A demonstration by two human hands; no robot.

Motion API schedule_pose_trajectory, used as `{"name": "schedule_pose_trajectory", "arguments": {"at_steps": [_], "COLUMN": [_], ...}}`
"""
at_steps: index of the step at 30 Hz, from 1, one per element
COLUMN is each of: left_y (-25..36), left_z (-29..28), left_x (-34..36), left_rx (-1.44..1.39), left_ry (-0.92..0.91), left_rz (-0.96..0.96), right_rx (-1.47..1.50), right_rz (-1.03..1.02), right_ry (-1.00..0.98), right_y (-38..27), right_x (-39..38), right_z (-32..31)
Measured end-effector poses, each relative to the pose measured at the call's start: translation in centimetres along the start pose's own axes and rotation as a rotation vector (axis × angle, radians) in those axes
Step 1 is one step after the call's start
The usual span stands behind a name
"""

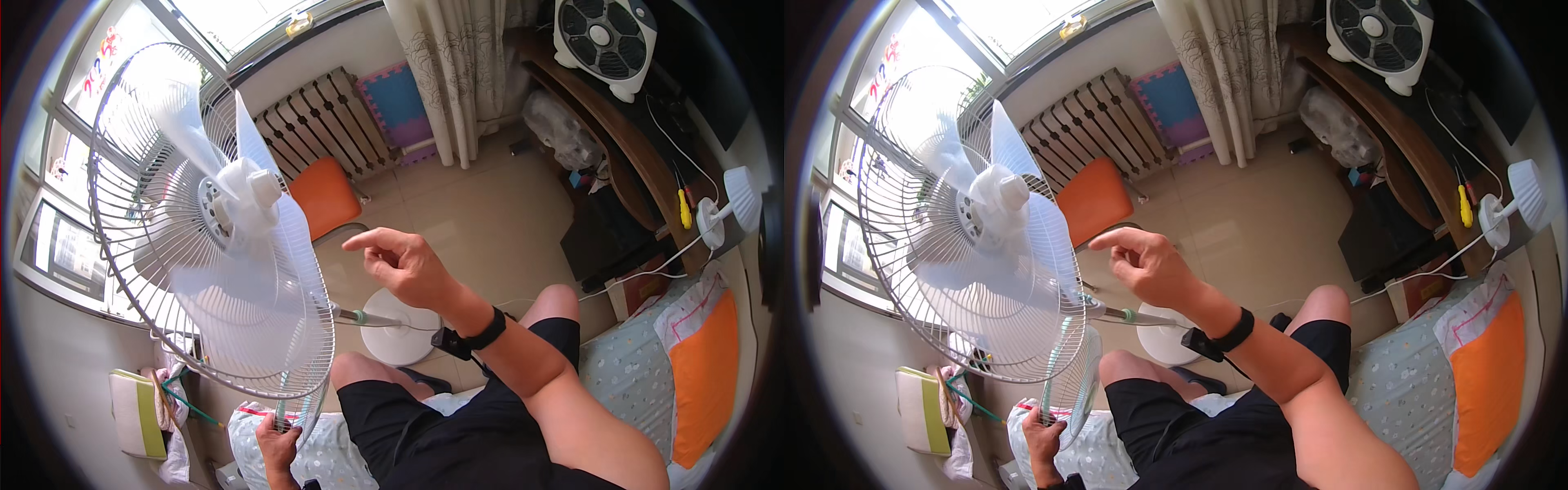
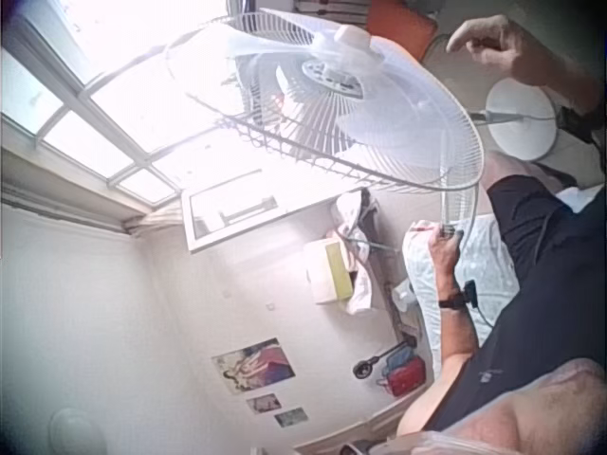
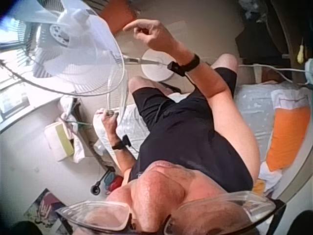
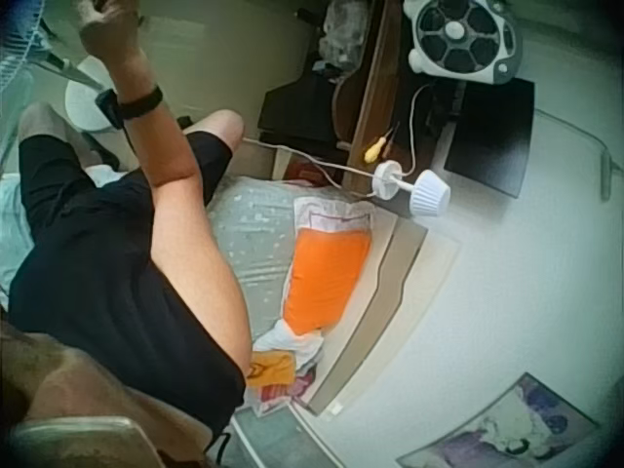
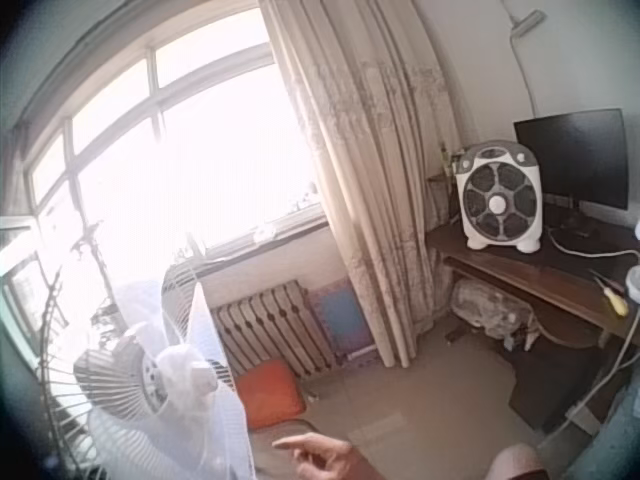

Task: Repairing or assembling a standing electric fan by attaching the front grill and using a screwdriver.

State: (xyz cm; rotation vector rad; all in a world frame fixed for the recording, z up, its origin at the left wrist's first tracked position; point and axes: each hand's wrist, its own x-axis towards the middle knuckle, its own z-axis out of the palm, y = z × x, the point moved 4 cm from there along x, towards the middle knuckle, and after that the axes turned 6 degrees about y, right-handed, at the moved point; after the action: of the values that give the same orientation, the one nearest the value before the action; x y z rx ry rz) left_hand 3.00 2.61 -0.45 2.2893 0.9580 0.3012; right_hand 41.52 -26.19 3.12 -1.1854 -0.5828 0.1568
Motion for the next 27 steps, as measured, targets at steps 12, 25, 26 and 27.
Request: {"name": "schedule_pose_trajectory", "arguments": {"at_steps": [12,25,26,27], "left_y": [0.7,2.2,2.3,2.0], "left_z": [0.0,-0.1,-0.1,-0.2], "left_x": [-0.4,-0.6,-0.5,-0.5], "left_rx": [-0.013,0.013,0.029,0.029], "left_ry": [-0.001,0.0,0.001,0.002], "left_rz": [-0.009,0.009,0.017,0.017], "right_rx": [-0.094,-0.2,-0.218,-0.217], "right_rz": [0.238,0.331,0.325,0.325], "right_ry": [0.029,0.082,0.085,0.084], "right_y": [6.8,10.9,11.0,11.0], "right_x": [-3.2,-4.0,-4.1,-4.1], "right_z": [-2.6,-4.1,-4.2,-4.2]}}
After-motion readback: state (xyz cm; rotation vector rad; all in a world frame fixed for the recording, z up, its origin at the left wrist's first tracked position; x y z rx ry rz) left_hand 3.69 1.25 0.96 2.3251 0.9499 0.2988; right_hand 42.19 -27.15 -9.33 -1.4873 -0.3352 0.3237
